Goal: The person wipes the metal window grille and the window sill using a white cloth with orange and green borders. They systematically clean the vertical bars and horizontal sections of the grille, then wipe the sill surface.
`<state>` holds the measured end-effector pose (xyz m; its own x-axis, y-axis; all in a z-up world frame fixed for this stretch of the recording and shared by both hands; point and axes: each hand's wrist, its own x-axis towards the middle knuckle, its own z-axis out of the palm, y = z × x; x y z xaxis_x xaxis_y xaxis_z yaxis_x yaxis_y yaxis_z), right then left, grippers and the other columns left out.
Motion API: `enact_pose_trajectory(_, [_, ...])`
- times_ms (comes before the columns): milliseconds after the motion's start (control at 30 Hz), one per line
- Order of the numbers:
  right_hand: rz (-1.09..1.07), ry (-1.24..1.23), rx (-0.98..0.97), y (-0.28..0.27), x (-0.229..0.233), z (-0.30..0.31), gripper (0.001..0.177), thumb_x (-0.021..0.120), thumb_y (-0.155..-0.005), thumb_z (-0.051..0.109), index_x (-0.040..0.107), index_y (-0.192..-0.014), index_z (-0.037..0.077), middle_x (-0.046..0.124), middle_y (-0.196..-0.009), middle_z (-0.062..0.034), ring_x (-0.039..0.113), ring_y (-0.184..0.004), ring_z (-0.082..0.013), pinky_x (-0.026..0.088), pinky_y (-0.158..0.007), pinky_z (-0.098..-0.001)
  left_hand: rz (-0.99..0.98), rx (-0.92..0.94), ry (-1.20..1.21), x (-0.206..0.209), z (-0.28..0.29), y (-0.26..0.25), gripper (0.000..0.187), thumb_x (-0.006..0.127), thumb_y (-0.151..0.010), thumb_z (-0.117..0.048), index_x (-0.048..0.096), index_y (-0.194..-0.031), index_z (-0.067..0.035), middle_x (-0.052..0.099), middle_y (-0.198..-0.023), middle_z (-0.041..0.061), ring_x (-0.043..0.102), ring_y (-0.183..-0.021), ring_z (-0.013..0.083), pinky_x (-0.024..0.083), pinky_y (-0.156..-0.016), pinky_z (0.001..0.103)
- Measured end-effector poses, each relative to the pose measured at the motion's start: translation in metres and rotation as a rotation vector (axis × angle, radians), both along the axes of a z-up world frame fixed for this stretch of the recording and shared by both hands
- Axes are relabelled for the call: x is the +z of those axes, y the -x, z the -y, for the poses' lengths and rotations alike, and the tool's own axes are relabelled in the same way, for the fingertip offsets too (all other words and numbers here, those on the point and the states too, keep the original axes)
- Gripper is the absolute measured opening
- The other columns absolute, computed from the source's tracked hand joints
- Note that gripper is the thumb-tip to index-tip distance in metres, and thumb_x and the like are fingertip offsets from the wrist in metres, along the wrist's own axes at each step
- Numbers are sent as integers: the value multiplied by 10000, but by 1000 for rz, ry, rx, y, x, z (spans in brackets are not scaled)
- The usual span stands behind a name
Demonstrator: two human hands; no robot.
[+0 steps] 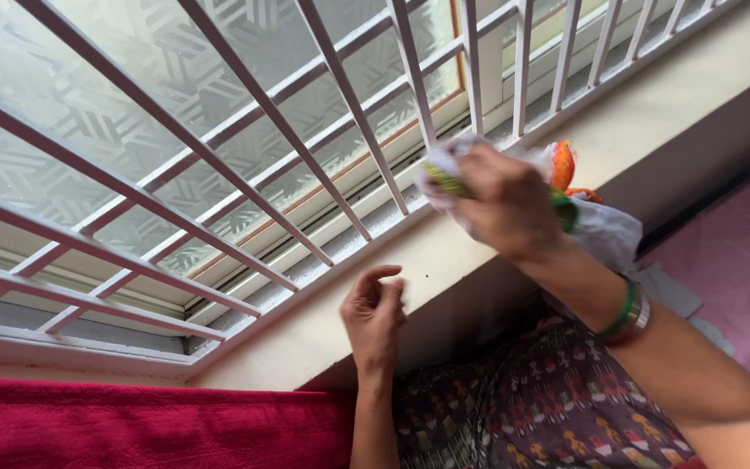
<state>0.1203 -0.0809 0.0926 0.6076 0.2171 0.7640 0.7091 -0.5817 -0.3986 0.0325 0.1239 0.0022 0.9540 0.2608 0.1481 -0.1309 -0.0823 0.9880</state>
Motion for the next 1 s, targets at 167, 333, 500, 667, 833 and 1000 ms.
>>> enact_pose_trajectory(167, [-366,498,56,-59,-54,-51,221,546,-856,-24,725,-985,-10,683,-1062,-183,678,-1016,-362,546,-886,-476,6,161,-203,7,-19,7,229,624,-1005,-217,762,-990,-35,651,-577,15,622,-519,65,500,-466,218])
enact_pose_trajectory(333, [-397,768,115,-97,-96,-65,198,605,-792,18,744,-931,1,679,-1054,-196,673,-1006,-378,541,-866,-481,-23,168,-247,3,-42,8,203,617,-987,-178,761,-1000,-35,694,-618,31,634,-513,77,504,-463,234])
enact_pose_trajectory(500, [-315,806,163,-117,-99,-62,139,651,-768,64,737,-868,22,696,-972,-175,691,-956,-372,566,-862,-465,-11,198,-408,-1,-42,12,172,631,-968,-148,768,-988,-46,703,-625,41,670,-533,84,521,-484,246])
enact_pose_trajectory(667, [46,298,56,-56,-86,-37,90,600,-712,-82,638,-781,-36,662,-857,-192,680,-820,-355,564,-755,-441,13,269,-431,-1,-45,13,161,613,-972,-126,753,-971,-47,720,-637,51,694,-542,91,533,-484,252])
enact_pose_trajectory(833, [-309,-240,64,22,-23,61,176,549,-752,-79,698,-839,-45,708,-768,-167,669,-643,-236,569,-596,-392,-1,238,-372,-7,-49,13,166,607,-977,-122,759,-988,-56,724,-657,40,684,-544,90,540,-472,243])
enact_pose_trajectory(1000, [-334,-322,-7,8,0,133,367,612,-800,6,734,-1144,-32,745,-963,-177,741,-850,-255,578,-772,-341,6,226,-260,-14,-51,11,167,606,-994,-113,755,-1014,-41,719,-679,59,666,-563,99,528,-494,235])
